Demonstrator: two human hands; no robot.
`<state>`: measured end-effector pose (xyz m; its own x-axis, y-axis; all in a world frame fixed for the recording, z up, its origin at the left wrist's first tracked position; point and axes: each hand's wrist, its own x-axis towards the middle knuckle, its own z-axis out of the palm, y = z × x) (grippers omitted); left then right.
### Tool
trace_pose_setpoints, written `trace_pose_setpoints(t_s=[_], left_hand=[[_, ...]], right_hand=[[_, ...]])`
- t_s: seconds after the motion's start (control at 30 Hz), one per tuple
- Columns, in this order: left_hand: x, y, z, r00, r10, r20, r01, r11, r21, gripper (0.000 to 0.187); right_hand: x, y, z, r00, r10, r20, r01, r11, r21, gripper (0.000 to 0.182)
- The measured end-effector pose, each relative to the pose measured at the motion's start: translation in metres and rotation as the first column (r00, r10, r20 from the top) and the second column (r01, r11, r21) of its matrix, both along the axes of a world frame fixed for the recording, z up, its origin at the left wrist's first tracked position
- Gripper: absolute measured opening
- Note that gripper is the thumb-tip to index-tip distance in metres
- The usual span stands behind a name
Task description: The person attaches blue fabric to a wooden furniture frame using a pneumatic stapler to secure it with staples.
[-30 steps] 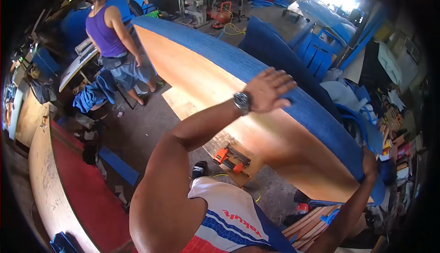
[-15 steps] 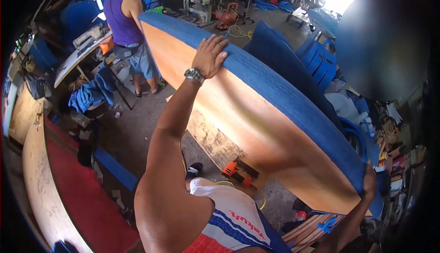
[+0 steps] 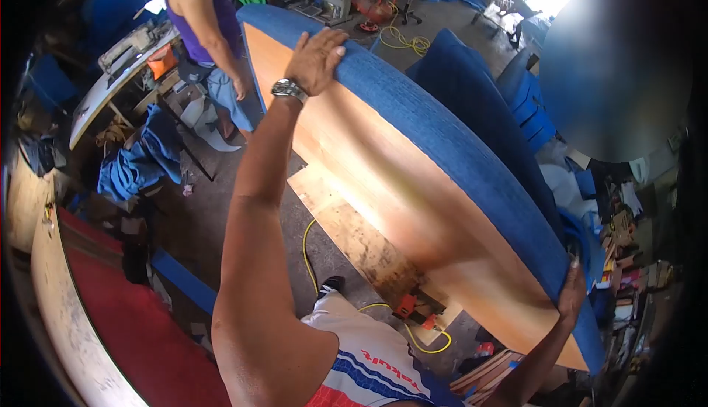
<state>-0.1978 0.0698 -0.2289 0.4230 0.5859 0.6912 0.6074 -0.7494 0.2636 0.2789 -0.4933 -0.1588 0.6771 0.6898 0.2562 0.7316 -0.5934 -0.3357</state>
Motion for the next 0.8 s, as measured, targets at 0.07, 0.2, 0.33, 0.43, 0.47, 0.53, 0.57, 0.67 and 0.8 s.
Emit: trace_pose_setpoints(t_s=[0.07, 0.2, 0.33, 0.43, 0.47, 0.53, 0.57, 0.67, 0.8], left_hand=[[-0.021, 0.036, -0.001, 0.998, 0.039, -0.047, -0.040, 0.999, -0.032, 0.059], [-0.065, 0.102, 0.003, 0.976, 0.123, -0.177, -0.144, 0.984, -0.109, 0.066], [-0.082, 0.120, 0.040, 0.760, 0.356, -0.543, -0.414, 0.910, 0.016, 0.049], [-0.077, 0.157, 0.032, 0.935, 0.308, -0.177, -0.323, 0.944, -0.066, 0.063], [-0.073, 0.167, 0.034, 0.955, 0.284, -0.088, -0.293, 0.949, -0.118, 0.072], [-0.076, 0.191, 0.034, 0.939, 0.275, -0.205, -0.327, 0.899, -0.293, 0.087], [-0.067, 0.190, 0.040, 0.919, 0.272, -0.286, -0.361, 0.872, -0.330, 0.090], [-0.042, 0.144, 0.070, 0.848, 0.273, -0.454, -0.442, 0.837, -0.323, 0.094], [0.041, 0.015, 0.084, 0.940, -0.194, -0.279, 0.041, 0.879, -0.475, 0.087]], right_hand=[[-0.002, 0.002, -0.001, 1.000, -0.012, -0.003, 0.012, 1.000, 0.015, 0.068], [0.004, -0.006, -0.007, 0.996, -0.041, 0.078, 0.042, 0.999, -0.004, 0.066], [0.024, -0.020, -0.020, 0.975, 0.051, 0.218, -0.060, 0.998, 0.033, 0.058], [0.005, -0.011, -0.007, 0.974, 0.011, 0.227, -0.008, 1.000, -0.014, 0.049], [-0.008, -0.002, -0.002, 0.981, -0.045, 0.187, 0.039, 0.999, 0.037, 0.046], [0.000, -0.002, 0.000, 0.985, -0.034, 0.167, 0.035, 0.999, -0.005, 0.048], [-0.003, 0.003, 0.002, 0.988, -0.059, 0.142, 0.060, 0.998, -0.007, 0.049], [-0.015, 0.011, 0.010, 0.992, -0.094, 0.082, 0.096, 0.995, -0.014, 0.050], [-0.019, 0.009, 0.007, 0.981, -0.071, 0.180, 0.068, 0.997, 0.024, 0.050]])
